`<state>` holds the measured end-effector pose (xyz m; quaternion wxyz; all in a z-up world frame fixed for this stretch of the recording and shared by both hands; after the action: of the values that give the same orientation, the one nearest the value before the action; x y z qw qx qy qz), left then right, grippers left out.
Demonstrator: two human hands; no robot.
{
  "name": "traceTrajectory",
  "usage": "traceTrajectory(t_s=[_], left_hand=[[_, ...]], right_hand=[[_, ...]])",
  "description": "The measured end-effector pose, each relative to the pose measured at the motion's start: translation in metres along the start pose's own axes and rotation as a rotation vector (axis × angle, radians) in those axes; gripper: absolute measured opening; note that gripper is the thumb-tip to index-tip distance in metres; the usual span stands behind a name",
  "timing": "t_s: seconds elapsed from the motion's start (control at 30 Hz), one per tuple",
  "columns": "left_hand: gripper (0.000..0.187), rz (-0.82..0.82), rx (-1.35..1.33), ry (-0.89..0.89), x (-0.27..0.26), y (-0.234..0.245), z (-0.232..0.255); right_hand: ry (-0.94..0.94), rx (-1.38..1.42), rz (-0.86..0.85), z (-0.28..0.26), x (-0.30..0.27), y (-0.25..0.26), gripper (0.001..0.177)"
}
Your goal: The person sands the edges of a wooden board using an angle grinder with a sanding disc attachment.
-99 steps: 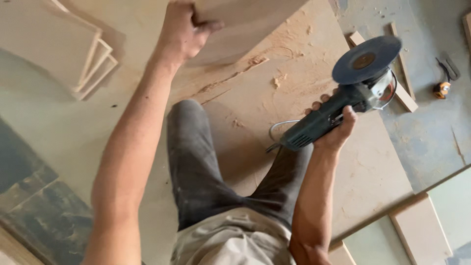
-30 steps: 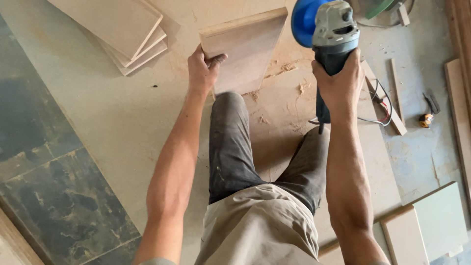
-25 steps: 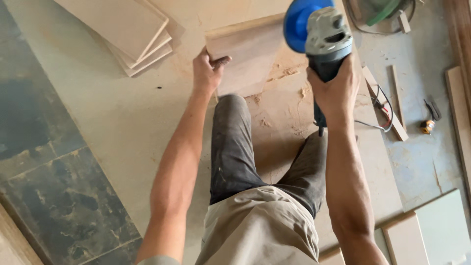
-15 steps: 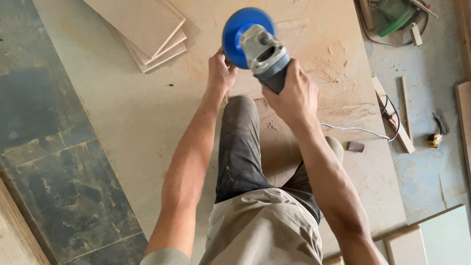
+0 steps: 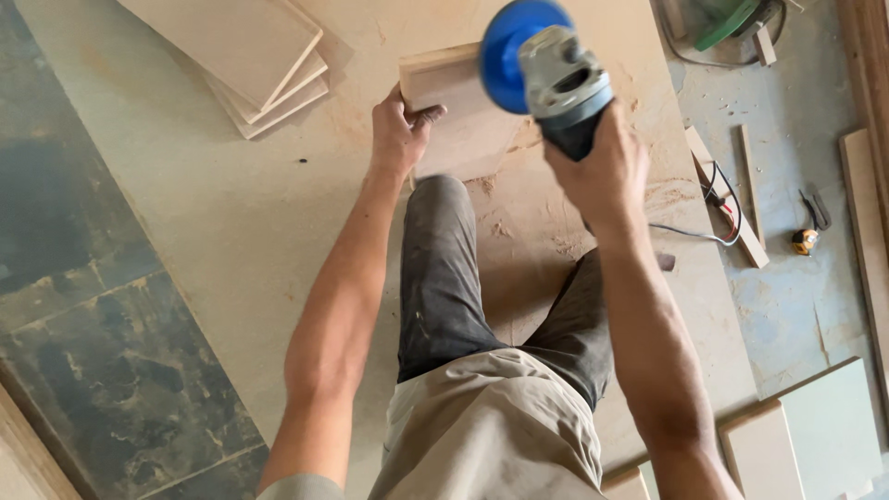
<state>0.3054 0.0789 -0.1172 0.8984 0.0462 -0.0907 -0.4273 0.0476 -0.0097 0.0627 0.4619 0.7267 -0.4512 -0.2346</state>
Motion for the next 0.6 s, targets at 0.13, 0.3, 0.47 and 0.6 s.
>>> traceTrajectory(t_s=[0.13, 0.3, 0.47, 0.6], left_hand=[[0.037, -0.009, 0.034, 0.024, -0.004, 0.002, -0.002], [0.038, 0.038, -0.041, -0.036, -0.007, 0.002, 0.0], [0.045, 0.038, 0.008, 0.031, -0.007, 0.0, -0.001], [0.037, 0.06, 0.01, -0.037, -0.005, 0.003, 0.004]], right_hand=[[0.065, -0.033, 0.128, 0.026, 0.001, 0.029, 0.057], [-0.054, 0.036, 0.185, 0.067, -0.002, 0.056, 0.056], [0.046, 0.019, 0.206, 0.03, -0.017, 0.043, 0.065], [-0.041, 0.02, 0.004, -0.02, -0.024, 0.0, 0.067]])
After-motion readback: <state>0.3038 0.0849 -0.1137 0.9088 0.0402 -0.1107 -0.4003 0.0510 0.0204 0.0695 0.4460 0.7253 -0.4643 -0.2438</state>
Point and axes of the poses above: each hand's wrist, its own x-axis towards the middle knuckle, its own y-axis out of the back of the hand, z = x × y, the point moved 9 cm from there along x, towards the middle knuckle, and after that the axes turned 4 degrees about -y, right-handed, at the moved point
